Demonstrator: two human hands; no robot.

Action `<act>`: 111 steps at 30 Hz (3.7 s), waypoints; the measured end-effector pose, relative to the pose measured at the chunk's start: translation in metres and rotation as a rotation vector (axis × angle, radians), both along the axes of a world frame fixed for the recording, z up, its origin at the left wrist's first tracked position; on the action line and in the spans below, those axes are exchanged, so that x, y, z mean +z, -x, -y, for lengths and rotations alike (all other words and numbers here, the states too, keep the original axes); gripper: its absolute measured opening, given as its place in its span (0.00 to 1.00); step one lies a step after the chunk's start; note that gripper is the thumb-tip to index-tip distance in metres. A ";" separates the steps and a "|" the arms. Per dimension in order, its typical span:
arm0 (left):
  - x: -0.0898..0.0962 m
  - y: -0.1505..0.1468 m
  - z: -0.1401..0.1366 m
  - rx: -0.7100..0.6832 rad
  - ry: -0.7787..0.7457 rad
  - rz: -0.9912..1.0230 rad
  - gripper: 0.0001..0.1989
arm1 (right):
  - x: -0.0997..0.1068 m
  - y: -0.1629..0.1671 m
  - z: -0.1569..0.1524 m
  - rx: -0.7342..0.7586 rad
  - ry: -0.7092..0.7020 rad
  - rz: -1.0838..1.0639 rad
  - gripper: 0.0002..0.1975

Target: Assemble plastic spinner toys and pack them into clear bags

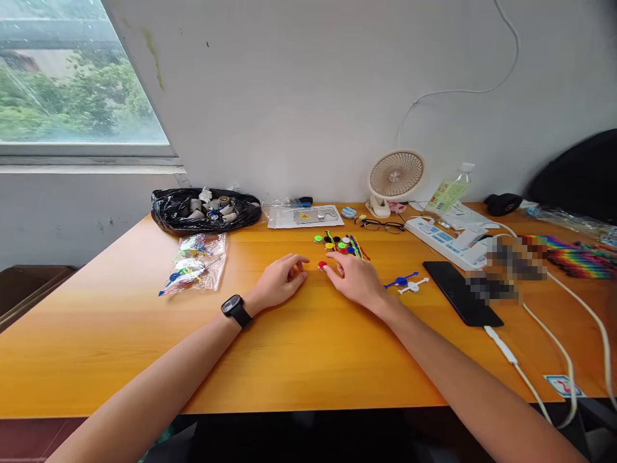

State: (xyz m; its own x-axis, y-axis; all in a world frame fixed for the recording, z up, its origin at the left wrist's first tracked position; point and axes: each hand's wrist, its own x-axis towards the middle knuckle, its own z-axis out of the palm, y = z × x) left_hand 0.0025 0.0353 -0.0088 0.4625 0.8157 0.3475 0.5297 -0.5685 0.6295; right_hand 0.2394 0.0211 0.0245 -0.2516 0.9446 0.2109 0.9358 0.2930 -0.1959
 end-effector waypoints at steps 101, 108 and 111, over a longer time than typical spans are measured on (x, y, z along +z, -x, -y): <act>0.021 0.004 0.018 0.121 -0.219 0.115 0.16 | 0.002 -0.002 0.004 -0.007 0.041 -0.801 0.21; 0.015 0.005 0.010 0.167 -0.167 0.123 0.13 | 0.001 -0.015 -0.006 0.013 -0.100 -0.708 0.16; 0.008 0.006 0.002 0.172 -0.117 0.140 0.16 | 0.001 -0.020 -0.009 0.070 -0.123 -0.507 0.14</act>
State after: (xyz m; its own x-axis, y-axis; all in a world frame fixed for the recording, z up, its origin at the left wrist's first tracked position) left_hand -0.0038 0.0329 -0.0009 0.2614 0.8288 0.4948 0.5373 -0.5508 0.6387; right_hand 0.2598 0.0302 0.0259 -0.1510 0.8895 0.4313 0.7098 0.4012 -0.5790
